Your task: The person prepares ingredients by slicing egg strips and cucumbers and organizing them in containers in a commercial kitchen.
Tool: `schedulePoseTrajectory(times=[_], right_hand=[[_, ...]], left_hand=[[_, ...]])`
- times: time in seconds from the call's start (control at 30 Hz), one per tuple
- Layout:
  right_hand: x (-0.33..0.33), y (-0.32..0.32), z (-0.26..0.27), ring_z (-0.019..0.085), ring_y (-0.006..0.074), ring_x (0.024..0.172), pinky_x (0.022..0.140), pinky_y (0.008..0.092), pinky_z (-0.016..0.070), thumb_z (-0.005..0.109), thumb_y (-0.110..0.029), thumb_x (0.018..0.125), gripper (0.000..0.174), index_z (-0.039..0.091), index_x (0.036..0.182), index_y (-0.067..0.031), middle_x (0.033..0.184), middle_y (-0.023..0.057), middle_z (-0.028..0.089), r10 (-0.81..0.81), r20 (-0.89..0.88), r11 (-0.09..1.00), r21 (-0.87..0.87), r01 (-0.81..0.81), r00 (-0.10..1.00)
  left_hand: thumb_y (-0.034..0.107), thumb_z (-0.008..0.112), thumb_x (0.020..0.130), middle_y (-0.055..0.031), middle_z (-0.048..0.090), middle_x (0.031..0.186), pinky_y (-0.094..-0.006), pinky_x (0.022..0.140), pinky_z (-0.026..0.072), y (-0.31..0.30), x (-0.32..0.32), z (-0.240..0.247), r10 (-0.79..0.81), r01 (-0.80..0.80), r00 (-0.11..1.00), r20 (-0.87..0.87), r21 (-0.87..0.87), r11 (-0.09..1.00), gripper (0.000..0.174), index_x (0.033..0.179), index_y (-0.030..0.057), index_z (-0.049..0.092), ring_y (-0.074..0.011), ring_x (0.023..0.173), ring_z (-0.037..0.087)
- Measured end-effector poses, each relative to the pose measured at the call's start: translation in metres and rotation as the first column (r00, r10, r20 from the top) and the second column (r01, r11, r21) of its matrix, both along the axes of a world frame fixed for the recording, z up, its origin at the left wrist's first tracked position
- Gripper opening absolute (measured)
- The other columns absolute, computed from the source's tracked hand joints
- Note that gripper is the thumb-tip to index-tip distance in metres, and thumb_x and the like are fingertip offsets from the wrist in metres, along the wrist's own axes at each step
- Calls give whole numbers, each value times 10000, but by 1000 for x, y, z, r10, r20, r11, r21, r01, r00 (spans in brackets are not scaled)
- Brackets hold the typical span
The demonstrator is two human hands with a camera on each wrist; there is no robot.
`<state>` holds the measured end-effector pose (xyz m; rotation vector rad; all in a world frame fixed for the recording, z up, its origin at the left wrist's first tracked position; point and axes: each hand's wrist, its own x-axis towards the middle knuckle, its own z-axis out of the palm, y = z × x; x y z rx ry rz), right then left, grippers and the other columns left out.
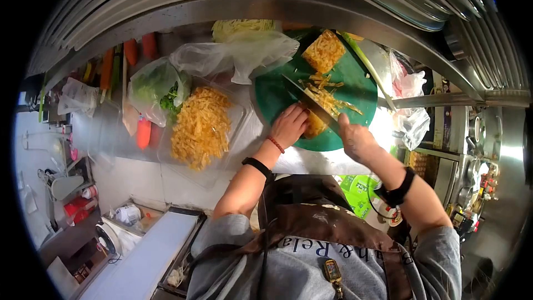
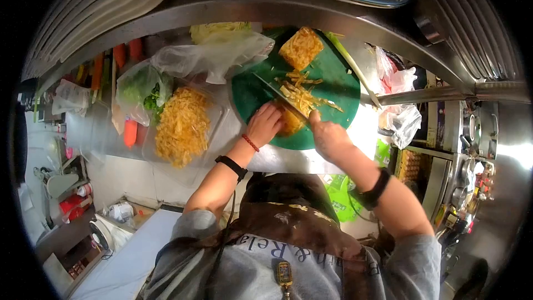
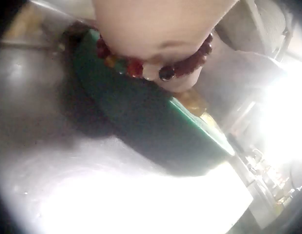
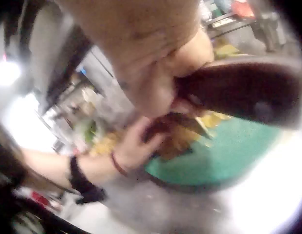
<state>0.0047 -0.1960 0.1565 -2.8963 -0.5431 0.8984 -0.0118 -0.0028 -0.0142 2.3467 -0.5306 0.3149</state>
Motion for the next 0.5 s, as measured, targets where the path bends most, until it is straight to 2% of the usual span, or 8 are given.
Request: schedulePoseTrajectory(times=[0.03, 0.1, 0.2, 0.3, 0.33, 0.4, 0.5], right_hand=[[-4, -3, -23, 638, 456, 726, 632, 520, 510, 441, -35, 880, 252, 352, 1107, 27, 739, 295, 625, 9, 52, 994, 105, -14, 999], [-1, 1, -51, 638, 456, 730, 638, 531, 506, 445, -69, 901, 225, 353, 1086, 20, 724, 293, 623, 15, 76, 994, 104, -23, 997], [22, 11, -9, 651, 455, 794, 712, 506, 524, 438, -12, 859, 299, 346, 1142, 9, 819, 283, 645, 41, -23, 997, 70, -39, 999], [7, 6, 23, 649, 459, 792, 706, 503, 525, 431, -11, 859, 321, 340, 1165, 20, 838, 298, 642, -13, -77, 999, 28, 15, 997], [0, 5, 13, 650, 459, 791, 703, 501, 526, 422, -9, 860, 342, 335, 1189, 30, 864, 312, 641, -30, -104, 999, -22, 28, 994], [-7, -2, -36, 652, 453, 786, 703, 502, 526, 415, -10, 863, 353, 332, 1203, 32, 869, 302, 648, -36, -52, 999, 26, 38, 998], [20, 1, -39, 653, 448, 781, 699, 502, 525, 413, -23, 870, 338, 339, 1198, 11, 861, 288, 654, 4, -12, 997, 74, -3, 1000]], left_hand=[[161, 660, 790, -106, 575, 1191, -381, 980, 456, -1, 0, -2, -9, 9, 1000, -7, 2, 1000, 296, 1067, 73, 604, -296, 1176, 514], [156, 657, 790, -107, 569, 1200, -387, 969, 462, 2, 3, -3, -30, 30, 999, -12, 18, 999, 295, 1066, 74, 597, -295, 1174, 513], [153, 647, 800, -114, 577, 1185, -396, 960, 469, 4, 1, 5, -17, 19, 998, 56, -30, 999, 273, 1055, 66, 598, -301, 1174, 514], [161, 651, 800, -123, 578, 1186, -396, 969, 465, 1, 0, 0, -10, 10, 1000, -13, -57, 998, 281, 1055, 54, 598, -313, 1183, 509], [162, 655, 796, -123, 577, 1187, -395, 971, 464, 1, -1, 0, -8, 7, 1000, -17, -54, 999, 292, 1060, 50, 598, -313, 1182, 508], [164, 662, 787, -123, 577, 1190, -392, 976, 461, 3, 1, 2, -8, 8, 1000, -14, -43, 999, 314, 1070, 43, 598, -312, 1180, 508], [156, 668, 784, -127, 575, 1187, -395, 975, 460, 1, 1, -2, 8, -2, 998, 65, -84, 996, 303, 1053, 38, 594, -315, 1172, 509]])
